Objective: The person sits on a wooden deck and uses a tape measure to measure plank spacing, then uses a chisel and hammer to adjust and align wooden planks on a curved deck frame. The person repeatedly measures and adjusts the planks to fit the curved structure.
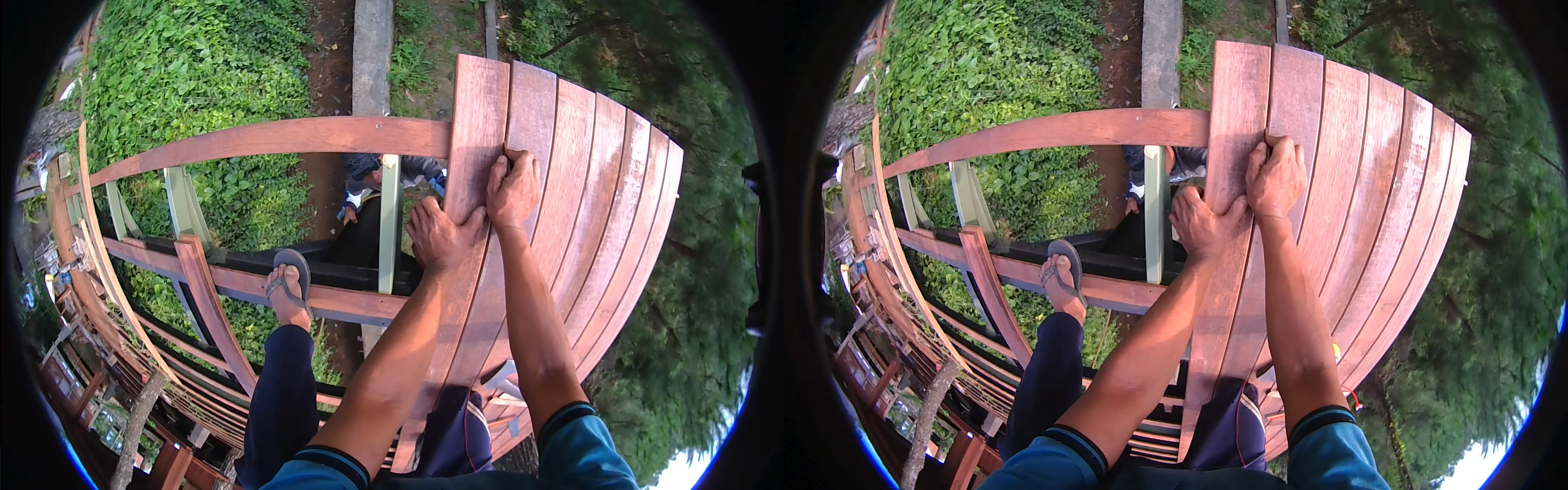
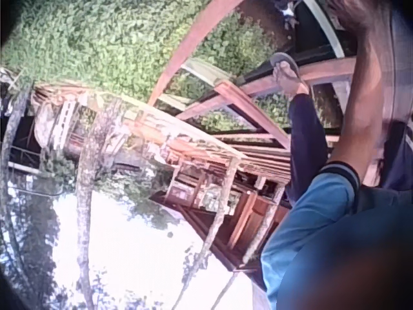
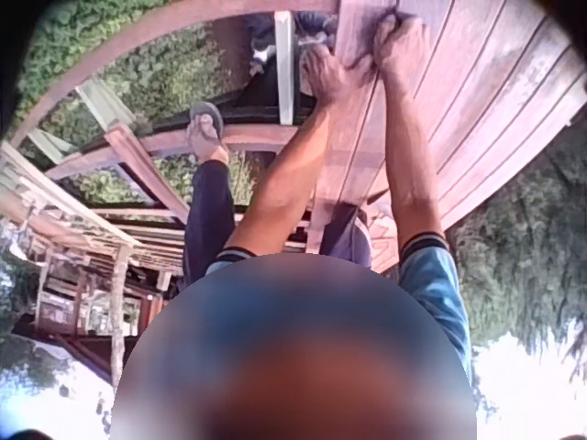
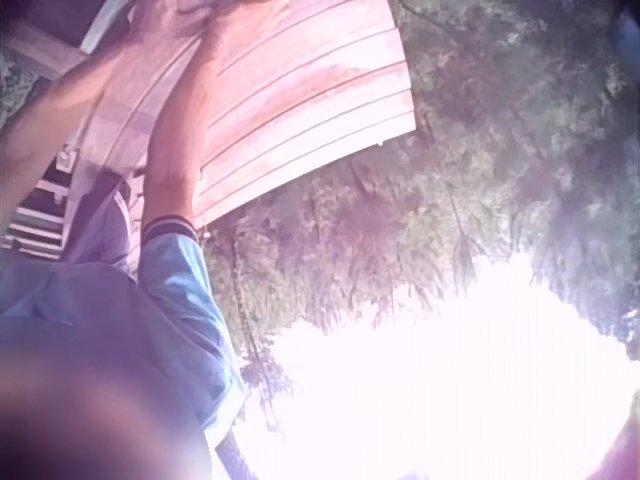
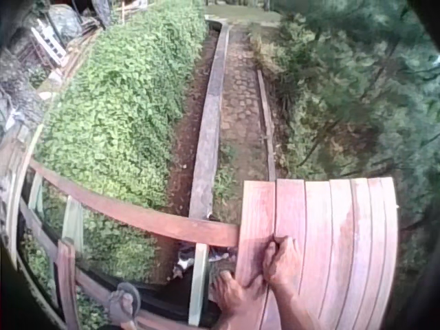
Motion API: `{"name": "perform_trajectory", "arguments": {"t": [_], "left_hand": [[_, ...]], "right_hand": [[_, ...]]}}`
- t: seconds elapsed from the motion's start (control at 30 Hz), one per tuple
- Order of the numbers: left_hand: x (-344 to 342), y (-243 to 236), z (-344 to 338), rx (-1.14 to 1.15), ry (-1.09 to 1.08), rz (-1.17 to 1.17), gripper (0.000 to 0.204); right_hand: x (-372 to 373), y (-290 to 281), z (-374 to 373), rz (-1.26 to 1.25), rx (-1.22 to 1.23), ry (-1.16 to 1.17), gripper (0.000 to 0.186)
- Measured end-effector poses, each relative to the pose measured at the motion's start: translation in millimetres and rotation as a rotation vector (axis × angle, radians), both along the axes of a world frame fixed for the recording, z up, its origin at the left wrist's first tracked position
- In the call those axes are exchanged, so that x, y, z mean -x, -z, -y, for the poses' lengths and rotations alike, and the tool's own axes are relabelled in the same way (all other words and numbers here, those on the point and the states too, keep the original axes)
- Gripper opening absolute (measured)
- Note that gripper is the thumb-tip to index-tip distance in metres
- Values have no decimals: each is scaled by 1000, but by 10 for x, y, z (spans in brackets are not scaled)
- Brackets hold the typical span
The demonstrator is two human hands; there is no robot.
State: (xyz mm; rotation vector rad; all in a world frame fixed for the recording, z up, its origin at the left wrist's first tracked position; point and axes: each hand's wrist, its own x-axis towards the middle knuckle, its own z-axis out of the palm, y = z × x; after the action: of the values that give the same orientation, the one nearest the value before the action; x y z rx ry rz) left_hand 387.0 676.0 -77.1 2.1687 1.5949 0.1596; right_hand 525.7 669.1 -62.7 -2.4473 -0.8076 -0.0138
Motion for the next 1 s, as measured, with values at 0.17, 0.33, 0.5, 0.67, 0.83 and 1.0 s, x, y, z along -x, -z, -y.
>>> {"name": "perform_trajectory", "arguments": {"t": [0.17,0.33,0.5,0.67,0.83,1.0], "left_hand": [[11,-50,-15,98,-22,69,79],[25,-72,-29,111,-44,103,77],[13,-68,-35,156,-42,109,77],[18,-81,-43,178,-21,124,73],[8,-113,-75,342,-58,165,75],[66,-120,-60,293,-52,262,107]], "right_hand": [[9,49,33,-24,23,12,18],[10,135,54,13,-7,-6,20],[25,96,50,-42,18,26,20],[32,39,28,-7,-1,-5,18],[32,26,22,-42,-10,6,19],[41,55,19,-40,3,20,20]]}}
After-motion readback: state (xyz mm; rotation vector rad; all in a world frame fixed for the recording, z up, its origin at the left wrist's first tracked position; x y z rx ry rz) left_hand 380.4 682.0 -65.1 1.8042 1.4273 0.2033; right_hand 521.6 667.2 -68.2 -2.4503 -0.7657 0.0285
